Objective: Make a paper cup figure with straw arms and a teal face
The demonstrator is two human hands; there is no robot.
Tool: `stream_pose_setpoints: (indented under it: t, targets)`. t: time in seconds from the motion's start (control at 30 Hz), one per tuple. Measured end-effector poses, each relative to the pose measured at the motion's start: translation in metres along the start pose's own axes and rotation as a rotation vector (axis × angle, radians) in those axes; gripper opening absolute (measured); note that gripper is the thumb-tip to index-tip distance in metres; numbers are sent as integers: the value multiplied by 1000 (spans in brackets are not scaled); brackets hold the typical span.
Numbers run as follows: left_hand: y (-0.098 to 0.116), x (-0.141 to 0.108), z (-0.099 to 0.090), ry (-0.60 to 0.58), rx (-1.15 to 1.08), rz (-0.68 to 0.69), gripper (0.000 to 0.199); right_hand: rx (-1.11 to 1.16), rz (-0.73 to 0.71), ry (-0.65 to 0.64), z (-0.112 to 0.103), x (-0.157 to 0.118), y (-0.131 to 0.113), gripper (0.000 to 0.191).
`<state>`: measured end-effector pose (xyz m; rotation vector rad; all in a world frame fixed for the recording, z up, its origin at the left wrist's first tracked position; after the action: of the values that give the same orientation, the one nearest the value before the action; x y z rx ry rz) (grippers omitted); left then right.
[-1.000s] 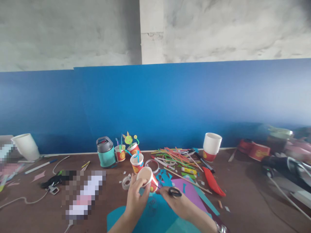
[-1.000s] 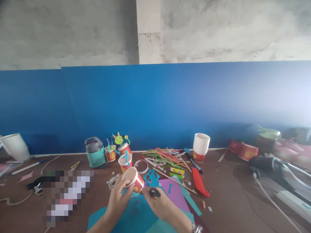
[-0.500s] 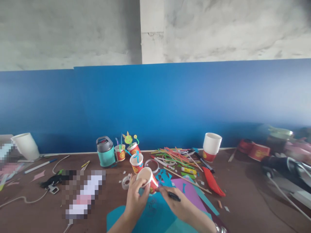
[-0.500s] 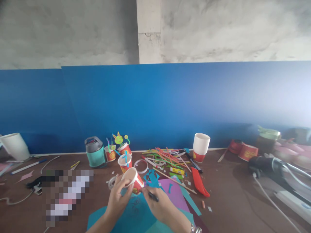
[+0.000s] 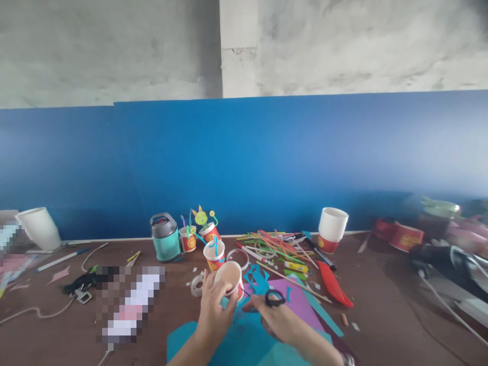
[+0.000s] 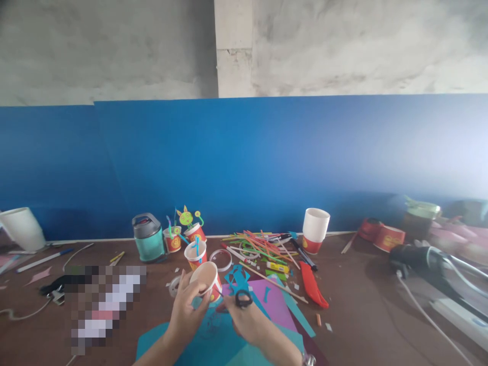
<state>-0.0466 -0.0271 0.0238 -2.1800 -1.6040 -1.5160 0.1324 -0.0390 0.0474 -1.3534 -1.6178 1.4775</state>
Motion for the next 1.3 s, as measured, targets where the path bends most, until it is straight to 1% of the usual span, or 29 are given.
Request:
stream_pose_setpoints:
  t: [0.07,0.1,0.13,0.17,0.2,0.23,0.3,0.33,0.37,0.4,0.43,0.47,0.5,0.53,0.6,0.63,0.67,0.7,0.73,0.77,0.83,0.87,0.9,0.93,0.97,1.07,1.17,1.23,1.3]
  targets:
    - [1,1,0,2,26,35,20,255,230,-212,1,1,1,55]
    - [1,1,0,0,40,47,19,338,298,-298,1,1,2,57]
    - [1,1,-1,-3,55,56,19,372,323,-338,1,1,2,58]
    - [1,1,-1,-5,68,61,19,341,303,-320,0,1,3,59]
    - [1,1,-1,-8,80,66,19,249,232,-250,-1,2,4,58]
    - [1,1,-1,-10,92,68,20,105,115,-156,-2,2,4,55]
    - [0,0,-1,-18,115,66,21,-241,-168,45,-2,0,1,45]
    - [0,0,-1,-23,125,63,21,-388,-288,118,-2,-1,0,41]
    - [0,0,-1,-27,135,61,21,-480,-366,158,-1,-3,-1,37]
    - [0,0,-1,-29,143,64,21,-504,-392,167,0,-3,-1,36]
    - [0,-1,-1,-29,150,71,21,-463,-367,164,0,-2,0,36]
    - [1,-1,-1,-30,157,82,21,-367,-291,141,-1,-1,1,37]
    - [1,-1,-1,-27,161,92,21,-229,-180,87,-2,2,3,40]
    - [2,0,-1,-19,163,103,21,-73,-47,21,-3,4,5,44]
    - [4,0,-2,3,162,122,22,223,219,-188,-2,7,9,53]
    - [5,0,-3,15,164,126,22,312,300,-282,-2,7,9,55]
    - [6,1,-3,30,167,130,22,352,336,-344,-1,7,9,56]
    - [8,1,-4,42,169,134,22,325,320,-342,-1,7,9,56]
    - [9,1,-4,51,171,137,21,234,253,-286,-2,7,8,55]
    - [9,1,-5,56,172,141,22,89,137,-192,-3,7,7,52]
    - [11,1,-5,37,168,150,22,-297,-153,27,-3,4,2,41]
    - [11,1,-4,18,167,149,22,-488,-276,113,-2,1,0,36]
    - [10,0,-4,-4,167,142,22,-648,-362,168,0,-1,-2,33]
    - [10,0,-4,-21,168,134,22,-768,-411,202,1,-3,-3,32]
    - [9,0,-3,-32,167,123,22,-850,-428,223,2,-4,-4,33]
    - [7,-1,-3,-30,168,100,23,-956,-445,251,2,-5,-6,33]
    - [5,0,-4,-8,188,106,24,-966,-473,285,1,-7,-10,34]
    - [4,0,-5,11,188,120,24,-910,-473,297,-2,-7,-11,32]
    - [3,0,-6,45,130,101,16,-767,-455,272,-5,-5,-11,31]
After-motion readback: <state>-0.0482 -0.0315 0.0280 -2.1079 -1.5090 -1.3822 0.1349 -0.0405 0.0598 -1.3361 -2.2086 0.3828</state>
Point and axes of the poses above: each hand's wrist, its own x-axis towards the middle knuckle, its own z-axis out of the palm, y = z × x, the point moved 2 cm from there along x, towards the middle knuckle, and after that the axes turned 11 degrees about x, right-handed, at the moved point
